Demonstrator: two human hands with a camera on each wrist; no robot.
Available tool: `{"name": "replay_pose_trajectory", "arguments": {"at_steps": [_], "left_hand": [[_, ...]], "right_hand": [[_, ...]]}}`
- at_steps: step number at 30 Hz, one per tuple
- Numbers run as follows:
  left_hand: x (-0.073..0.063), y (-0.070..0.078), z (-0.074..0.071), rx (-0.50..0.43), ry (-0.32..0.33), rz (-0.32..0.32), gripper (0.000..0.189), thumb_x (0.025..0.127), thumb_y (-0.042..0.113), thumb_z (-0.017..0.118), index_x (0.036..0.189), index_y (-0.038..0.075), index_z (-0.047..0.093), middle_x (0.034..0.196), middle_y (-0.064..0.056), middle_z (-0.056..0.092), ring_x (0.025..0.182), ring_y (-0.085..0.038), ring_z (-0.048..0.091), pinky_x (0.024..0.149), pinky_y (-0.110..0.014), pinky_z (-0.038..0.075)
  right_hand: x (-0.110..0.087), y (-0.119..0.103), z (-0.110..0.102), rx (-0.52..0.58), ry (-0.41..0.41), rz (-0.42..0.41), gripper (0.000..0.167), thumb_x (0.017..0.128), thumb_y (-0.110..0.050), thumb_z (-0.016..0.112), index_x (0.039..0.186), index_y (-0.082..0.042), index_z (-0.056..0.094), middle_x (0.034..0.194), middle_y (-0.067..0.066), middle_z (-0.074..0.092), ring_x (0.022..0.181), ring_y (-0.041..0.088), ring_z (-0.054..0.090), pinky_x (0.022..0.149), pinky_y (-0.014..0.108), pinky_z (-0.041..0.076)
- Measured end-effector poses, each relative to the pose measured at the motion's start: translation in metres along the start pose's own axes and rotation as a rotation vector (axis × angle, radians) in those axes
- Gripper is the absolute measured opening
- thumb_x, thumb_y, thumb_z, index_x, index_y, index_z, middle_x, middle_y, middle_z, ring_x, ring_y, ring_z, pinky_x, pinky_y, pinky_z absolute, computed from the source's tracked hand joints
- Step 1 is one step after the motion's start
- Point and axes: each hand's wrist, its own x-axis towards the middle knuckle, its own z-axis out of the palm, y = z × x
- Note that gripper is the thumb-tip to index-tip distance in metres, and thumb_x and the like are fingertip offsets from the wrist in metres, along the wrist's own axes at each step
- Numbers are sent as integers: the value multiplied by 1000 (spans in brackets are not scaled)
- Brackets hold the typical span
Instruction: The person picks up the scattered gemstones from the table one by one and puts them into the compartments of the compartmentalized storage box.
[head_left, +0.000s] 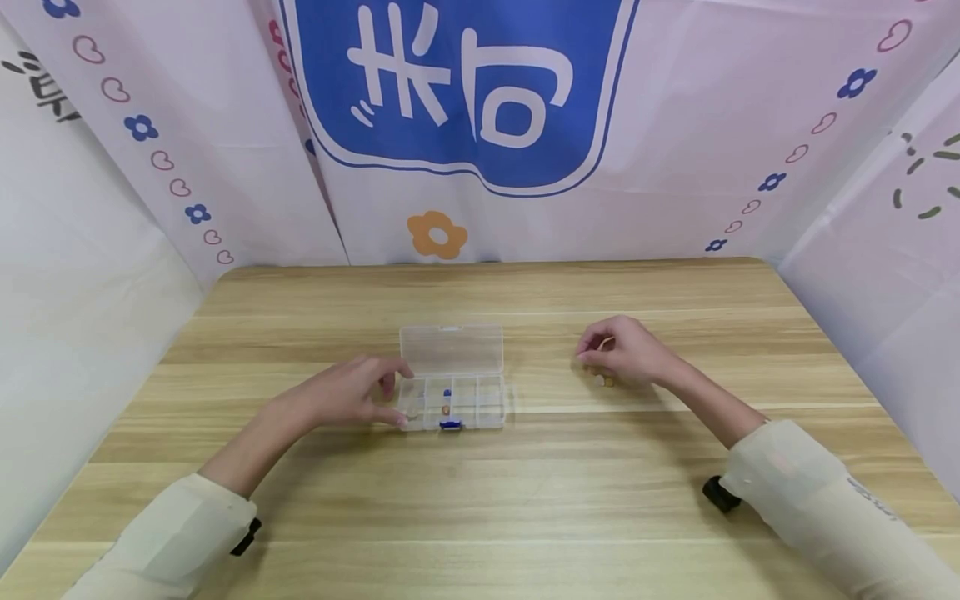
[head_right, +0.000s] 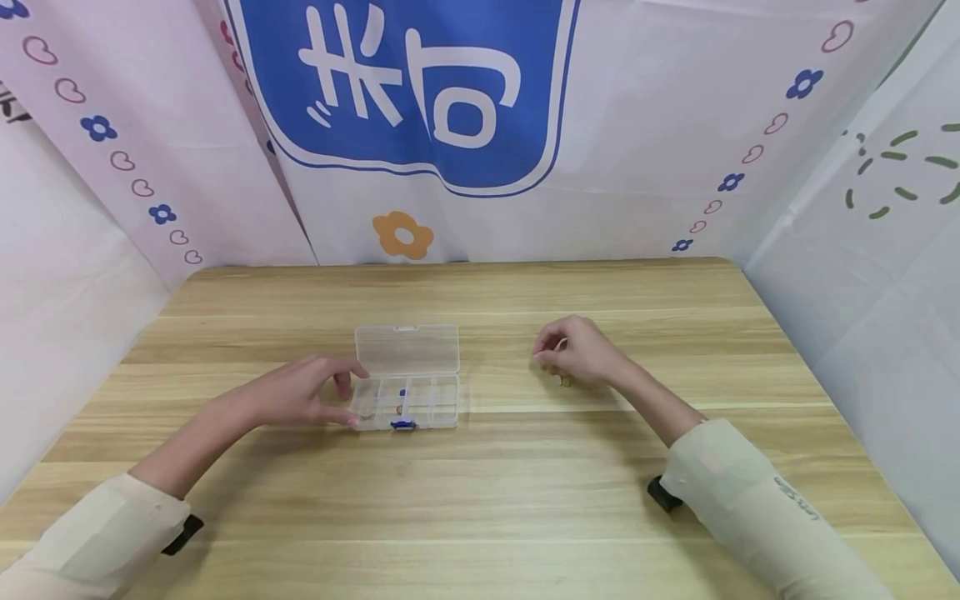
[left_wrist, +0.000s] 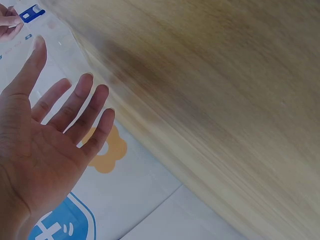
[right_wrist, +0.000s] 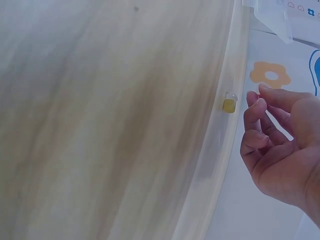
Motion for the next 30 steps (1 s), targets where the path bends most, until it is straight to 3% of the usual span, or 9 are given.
{"name": "replay_pose_trajectory", "arguments": {"at_steps": [9,19,30], "left_hand": [[1,-1,0,3,0,10,60,84,35,88,126,-1,65,93,-1,66,87,-17,62,80,-38,53],[3,-2,0,9,-1,7,60,84,35,88,126,-1,65,93,-1,66,86,-17,61,79,-38,53],[1,-3,1,12,0,2,61,84,37,87,126,-1,64,94,-1,66,87,-17,62,81,-39,54]], "right_hand": [[5,-5,5,12,-10,0,7,97,-2,70,98,4,73,87,16,68,63,23,62,54,30,53],[10,-9,8,-33,-12,-58,6,95,-2,71,97,2,75,89,12,72,60,19,59,54,26,49],[14,-17,14,-22,-15,-59,6,96,-1,70,99,3,74,89,15,72,60,27,61,53,26,50]]}}
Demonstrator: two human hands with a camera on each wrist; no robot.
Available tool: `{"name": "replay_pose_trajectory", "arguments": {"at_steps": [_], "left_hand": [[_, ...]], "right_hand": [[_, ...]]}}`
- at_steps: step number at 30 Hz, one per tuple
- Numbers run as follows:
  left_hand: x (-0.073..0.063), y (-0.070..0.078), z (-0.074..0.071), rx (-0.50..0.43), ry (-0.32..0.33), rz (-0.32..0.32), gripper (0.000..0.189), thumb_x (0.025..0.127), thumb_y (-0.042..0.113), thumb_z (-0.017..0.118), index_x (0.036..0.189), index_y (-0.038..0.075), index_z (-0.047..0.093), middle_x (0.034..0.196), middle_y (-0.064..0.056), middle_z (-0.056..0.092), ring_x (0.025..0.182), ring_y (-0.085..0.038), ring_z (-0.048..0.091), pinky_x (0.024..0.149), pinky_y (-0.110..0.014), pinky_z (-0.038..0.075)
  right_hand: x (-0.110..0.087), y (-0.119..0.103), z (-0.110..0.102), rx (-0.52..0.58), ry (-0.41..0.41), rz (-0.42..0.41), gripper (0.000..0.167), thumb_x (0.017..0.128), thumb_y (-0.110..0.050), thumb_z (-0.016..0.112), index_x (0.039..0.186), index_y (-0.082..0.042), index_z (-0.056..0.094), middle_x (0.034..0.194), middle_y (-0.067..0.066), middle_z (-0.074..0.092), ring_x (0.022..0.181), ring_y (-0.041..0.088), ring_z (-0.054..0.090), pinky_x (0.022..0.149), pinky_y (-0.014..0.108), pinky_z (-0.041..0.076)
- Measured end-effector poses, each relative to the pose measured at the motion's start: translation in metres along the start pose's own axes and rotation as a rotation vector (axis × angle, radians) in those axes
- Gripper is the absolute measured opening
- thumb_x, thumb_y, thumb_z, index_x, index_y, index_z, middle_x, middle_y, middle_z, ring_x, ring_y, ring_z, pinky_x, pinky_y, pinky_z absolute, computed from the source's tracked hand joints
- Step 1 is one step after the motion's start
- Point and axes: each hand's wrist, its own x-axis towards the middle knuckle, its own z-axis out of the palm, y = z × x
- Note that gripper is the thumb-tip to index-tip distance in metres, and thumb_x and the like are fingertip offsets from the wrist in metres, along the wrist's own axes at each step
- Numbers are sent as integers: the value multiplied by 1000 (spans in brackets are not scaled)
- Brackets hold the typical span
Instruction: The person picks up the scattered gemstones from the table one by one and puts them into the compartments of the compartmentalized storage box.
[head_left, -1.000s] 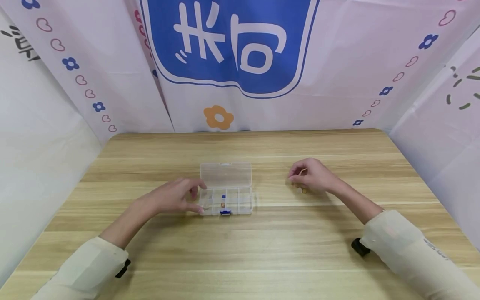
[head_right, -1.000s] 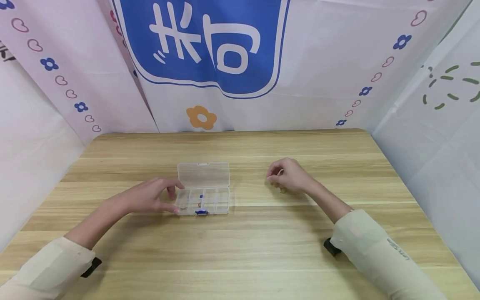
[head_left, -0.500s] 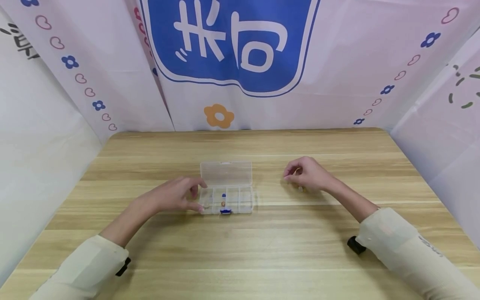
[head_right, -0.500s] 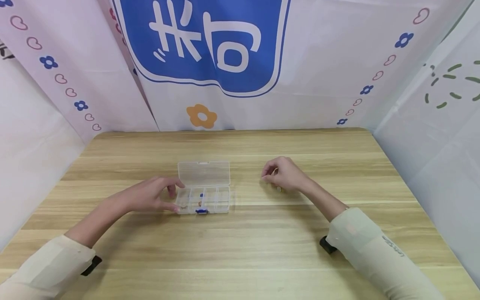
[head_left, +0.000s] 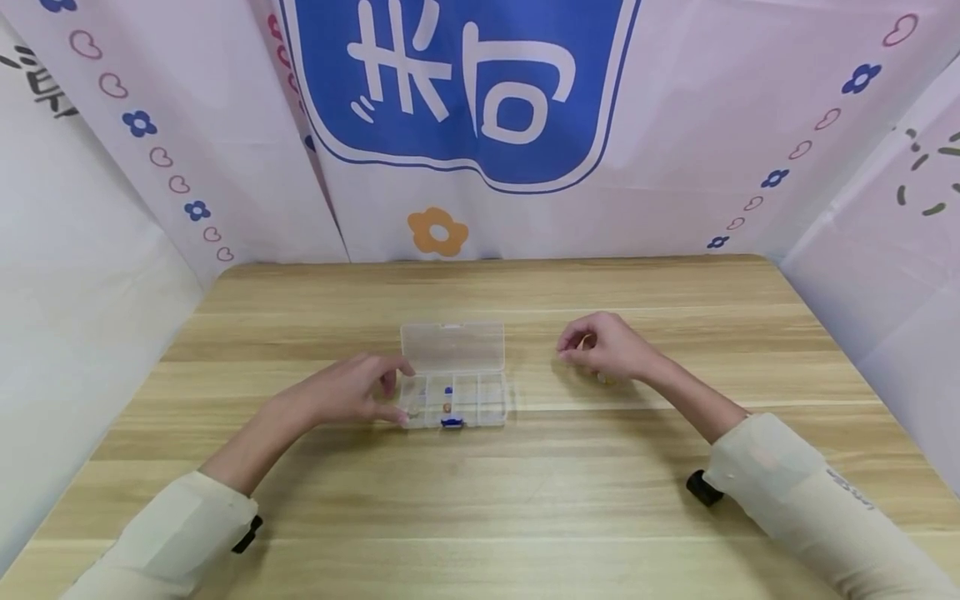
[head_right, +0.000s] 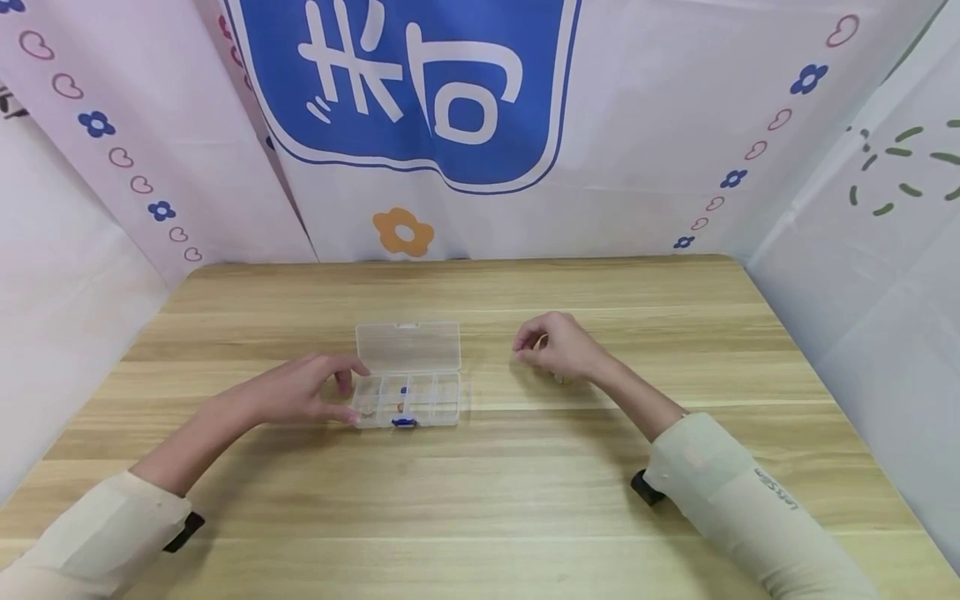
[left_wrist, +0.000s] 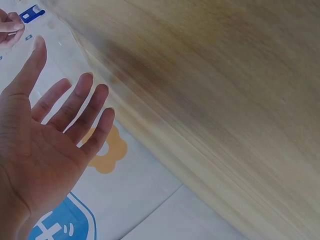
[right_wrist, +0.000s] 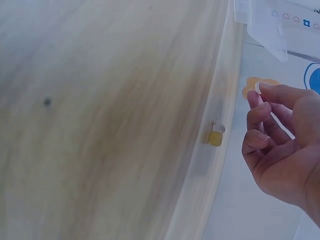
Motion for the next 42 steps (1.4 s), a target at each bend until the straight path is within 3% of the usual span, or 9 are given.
{"name": "replay_pose_trajectory", "arguments": {"at_steps": [11,20,34,42], "left_hand": [[1,0,-1,2,8,11,61,84,36,88,126,-1,65,94,-1,66,87,-17,62,81,-39,53],[1,0,0,-1,6,12,62,83,36,88,126,-2,65,93,-1,66,87,-16,62,81,-38,54],[2,1,-1,-9,1,12,61,84,35,88,127,-3,64,93,0,66,87,-16,62,80,-38,53],[2,1,-1,-14,-4,5,61,84,34,88,126,-3,64,93,-1,66,87,-16,62,80,-37,54]], "right_hand": [[5,-7,3,-48,19,-54,6,95,-2,73,96,1,77,83,12,73,60,12,54,55,23,45],[7,-11,7,-39,14,-77,5,94,-1,73,96,2,77,90,11,75,68,16,56,61,24,46],[9,-16,10,-19,18,-98,4,94,-2,75,95,1,77,89,8,75,67,15,54,59,24,45],[10,-21,16,-4,15,-85,6,95,-5,75,97,0,78,90,5,76,72,19,62,63,24,49]]}}
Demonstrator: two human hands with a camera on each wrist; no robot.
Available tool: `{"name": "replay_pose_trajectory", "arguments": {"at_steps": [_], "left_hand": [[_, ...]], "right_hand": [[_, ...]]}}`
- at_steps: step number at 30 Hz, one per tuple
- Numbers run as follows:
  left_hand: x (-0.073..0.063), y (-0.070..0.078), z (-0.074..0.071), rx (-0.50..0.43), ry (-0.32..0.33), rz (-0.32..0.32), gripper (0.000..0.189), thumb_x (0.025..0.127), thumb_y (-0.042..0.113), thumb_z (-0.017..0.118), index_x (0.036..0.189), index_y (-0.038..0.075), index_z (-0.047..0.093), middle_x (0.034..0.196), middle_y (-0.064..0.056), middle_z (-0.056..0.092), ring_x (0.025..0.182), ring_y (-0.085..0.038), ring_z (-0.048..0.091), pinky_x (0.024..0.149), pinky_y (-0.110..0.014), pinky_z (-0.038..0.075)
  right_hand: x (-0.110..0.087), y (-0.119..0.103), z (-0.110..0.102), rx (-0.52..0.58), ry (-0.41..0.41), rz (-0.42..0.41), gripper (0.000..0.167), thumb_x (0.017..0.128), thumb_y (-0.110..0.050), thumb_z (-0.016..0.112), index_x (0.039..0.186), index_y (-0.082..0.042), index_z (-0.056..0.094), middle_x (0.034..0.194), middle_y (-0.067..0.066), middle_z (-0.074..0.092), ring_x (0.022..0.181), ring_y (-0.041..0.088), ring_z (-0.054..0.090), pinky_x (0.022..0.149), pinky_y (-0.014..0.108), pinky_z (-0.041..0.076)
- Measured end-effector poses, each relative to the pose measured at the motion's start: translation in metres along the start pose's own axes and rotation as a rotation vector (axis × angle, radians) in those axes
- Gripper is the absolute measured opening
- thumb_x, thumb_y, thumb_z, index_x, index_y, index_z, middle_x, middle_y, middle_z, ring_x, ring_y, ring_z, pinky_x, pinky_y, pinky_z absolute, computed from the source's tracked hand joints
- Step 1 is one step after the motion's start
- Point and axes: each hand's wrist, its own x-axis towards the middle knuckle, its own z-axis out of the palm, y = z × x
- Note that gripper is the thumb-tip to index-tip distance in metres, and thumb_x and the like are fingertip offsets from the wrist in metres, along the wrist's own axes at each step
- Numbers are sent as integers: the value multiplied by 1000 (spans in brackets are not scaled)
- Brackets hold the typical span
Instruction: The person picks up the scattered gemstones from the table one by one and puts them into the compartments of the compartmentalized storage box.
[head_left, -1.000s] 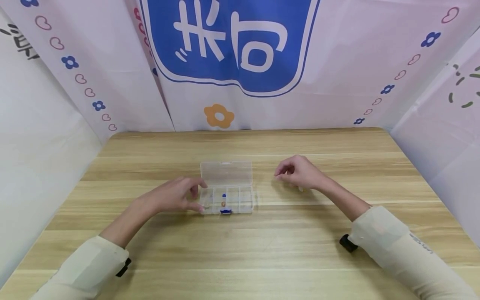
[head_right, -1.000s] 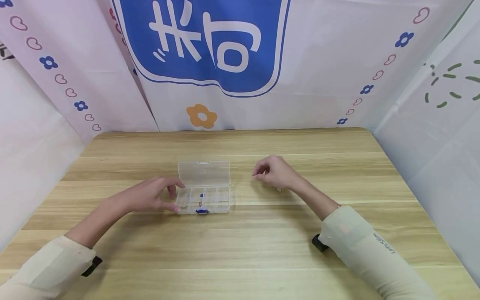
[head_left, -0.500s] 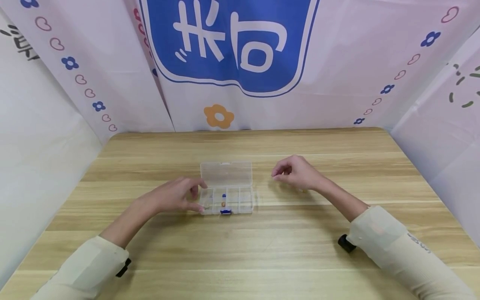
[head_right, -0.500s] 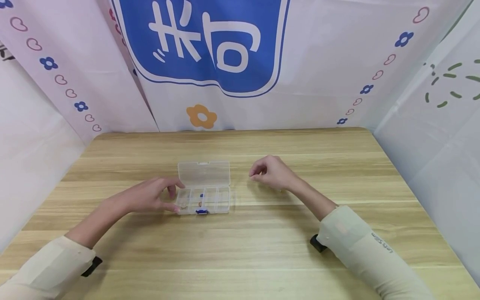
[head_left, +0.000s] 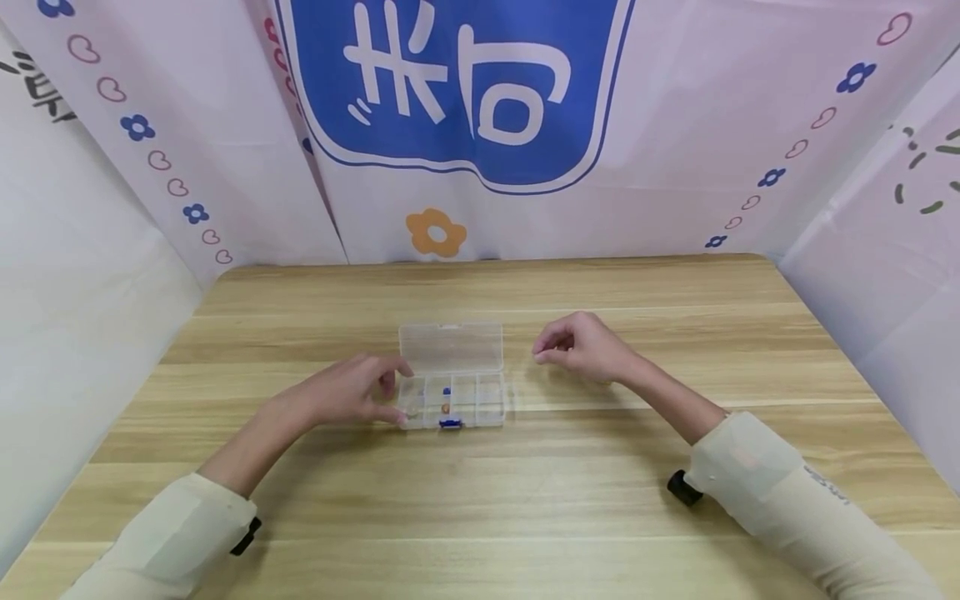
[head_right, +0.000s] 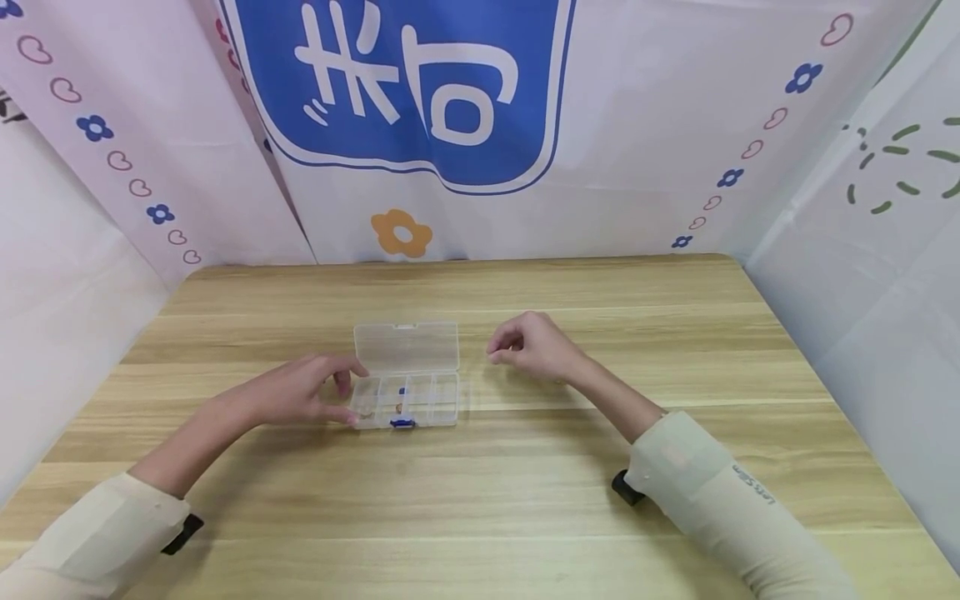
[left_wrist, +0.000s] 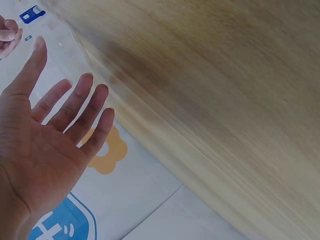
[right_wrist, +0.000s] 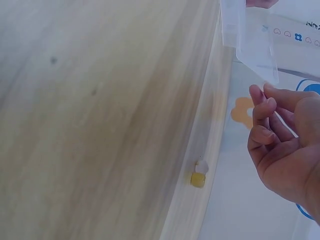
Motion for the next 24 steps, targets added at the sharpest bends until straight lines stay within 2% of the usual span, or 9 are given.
{"name": "replay_pose_trajectory", "arguments": {"at_steps": [5,14,24], "left_hand": [[1,0,0,-1,0,6,60,84,35,88,125,-2,64,93,-1,66,86,-16,62,79,-37,53],[-1,1,0,1,-2,-3,60,84,34,88,125,-2,64,93,-1,66,86,-16,62,80,-37,54],[-1,3,-1,-2,-1,-17,59,83,35,88,125,-1,65,93,-1,66,86,-17,62,80,-37,53]], "right_hand": [[1,-1,3,10,-2,-17,6,95,-4,74,97,2,77,90,6,76,75,28,66,63,25,50],[7,-7,8,43,-18,-50,7,96,-3,73,97,3,76,88,16,75,64,12,52,58,23,41],[13,-9,14,38,-21,-97,5,95,-3,74,94,2,76,87,12,74,64,12,51,59,23,41]]}}
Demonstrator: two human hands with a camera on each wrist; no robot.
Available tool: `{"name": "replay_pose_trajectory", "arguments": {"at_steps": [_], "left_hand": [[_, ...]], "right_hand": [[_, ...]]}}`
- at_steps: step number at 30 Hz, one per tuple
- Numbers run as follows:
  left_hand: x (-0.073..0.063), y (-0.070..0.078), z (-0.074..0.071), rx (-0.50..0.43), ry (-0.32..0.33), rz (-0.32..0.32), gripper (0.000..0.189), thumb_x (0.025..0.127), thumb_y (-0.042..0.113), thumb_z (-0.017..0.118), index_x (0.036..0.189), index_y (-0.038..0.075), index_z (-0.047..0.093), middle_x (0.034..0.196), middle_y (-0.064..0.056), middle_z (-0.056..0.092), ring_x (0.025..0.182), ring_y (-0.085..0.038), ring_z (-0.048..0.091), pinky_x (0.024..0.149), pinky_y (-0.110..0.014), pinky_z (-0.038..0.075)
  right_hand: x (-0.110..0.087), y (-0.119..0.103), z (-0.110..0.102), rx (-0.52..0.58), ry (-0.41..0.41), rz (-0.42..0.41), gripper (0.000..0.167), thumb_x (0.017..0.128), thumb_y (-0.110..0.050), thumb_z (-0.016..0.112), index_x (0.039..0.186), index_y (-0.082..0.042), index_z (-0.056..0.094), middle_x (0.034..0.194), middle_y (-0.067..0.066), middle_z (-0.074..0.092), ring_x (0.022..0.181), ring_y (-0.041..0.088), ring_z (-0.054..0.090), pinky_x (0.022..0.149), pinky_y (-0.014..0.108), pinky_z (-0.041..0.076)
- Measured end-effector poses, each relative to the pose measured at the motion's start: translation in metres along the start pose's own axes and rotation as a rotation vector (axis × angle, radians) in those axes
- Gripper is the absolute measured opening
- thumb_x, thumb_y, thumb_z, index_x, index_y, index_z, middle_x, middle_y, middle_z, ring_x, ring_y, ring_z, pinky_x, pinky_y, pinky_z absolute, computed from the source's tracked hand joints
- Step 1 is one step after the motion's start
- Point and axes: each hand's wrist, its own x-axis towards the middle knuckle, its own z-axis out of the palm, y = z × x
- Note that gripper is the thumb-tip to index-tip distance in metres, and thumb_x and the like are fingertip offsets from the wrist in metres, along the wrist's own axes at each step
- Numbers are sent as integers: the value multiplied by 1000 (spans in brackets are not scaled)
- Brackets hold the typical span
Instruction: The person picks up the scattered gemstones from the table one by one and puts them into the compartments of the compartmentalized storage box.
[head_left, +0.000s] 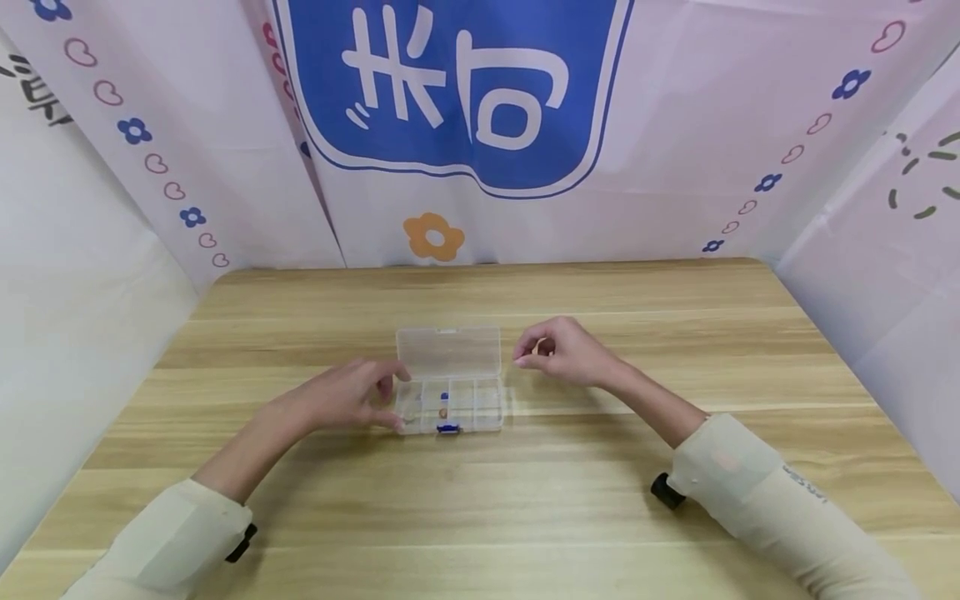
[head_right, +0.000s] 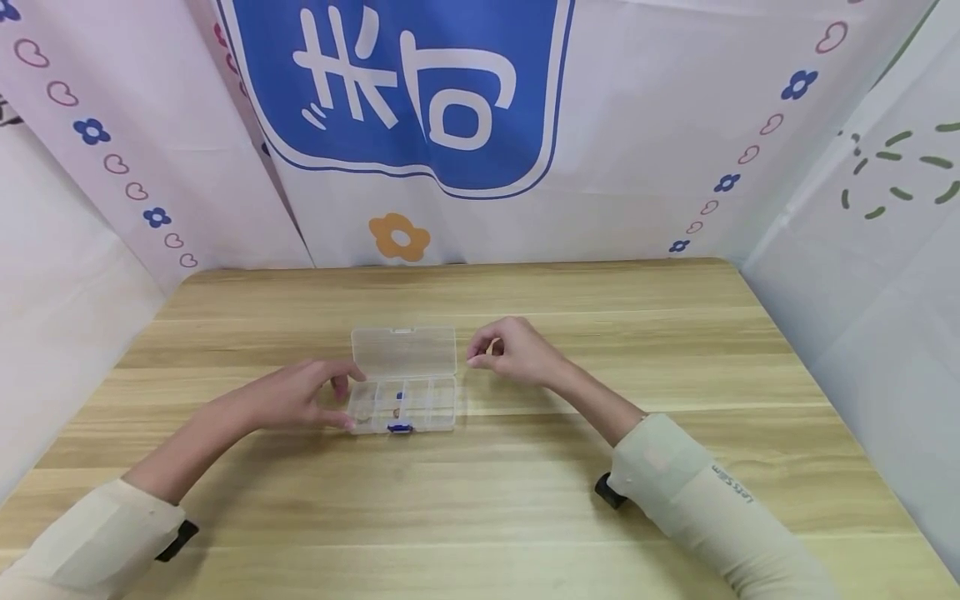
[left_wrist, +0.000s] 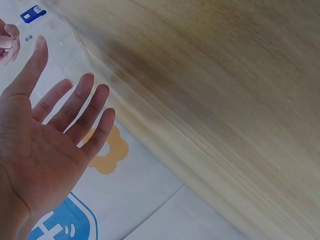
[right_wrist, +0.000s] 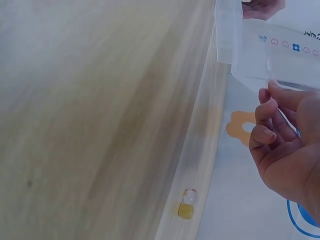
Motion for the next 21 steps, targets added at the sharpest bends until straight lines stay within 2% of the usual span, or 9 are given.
{"name": "replay_pose_trajectory", "arguments": {"at_steps": [4,11,14,21], "left_hand": [[0,-1,1,4,0,3,59,83,35,88,125,0,65,94,-1,66,86,-16,62,80,-36,54],[1,-1,1,9,7,6,59,83,34,89,124,0,65,93,-2,66,86,-16,62,79,-36,54],[1,0,1,12,7,4,58,83,34,89,124,0,65,93,-2,66,86,-17,62,79,-36,54],[1,0,1,16,8,9,58,83,34,89,123,-1,65,92,-1,66,85,-16,62,79,-37,54]], "right_hand": [[2,-1,3,-4,5,-19,5,95,-4,75,93,1,76,87,6,74,66,13,52,59,23,42],[6,-6,8,14,-10,-11,4,95,-1,74,95,3,76,90,15,75,67,13,53,61,22,42],[7,-8,9,14,-12,-26,4,95,0,73,95,3,75,89,14,75,67,13,53,61,23,43],[10,-10,14,13,-17,-42,5,95,-3,74,94,1,75,84,2,72,65,11,53,60,23,42]]}}
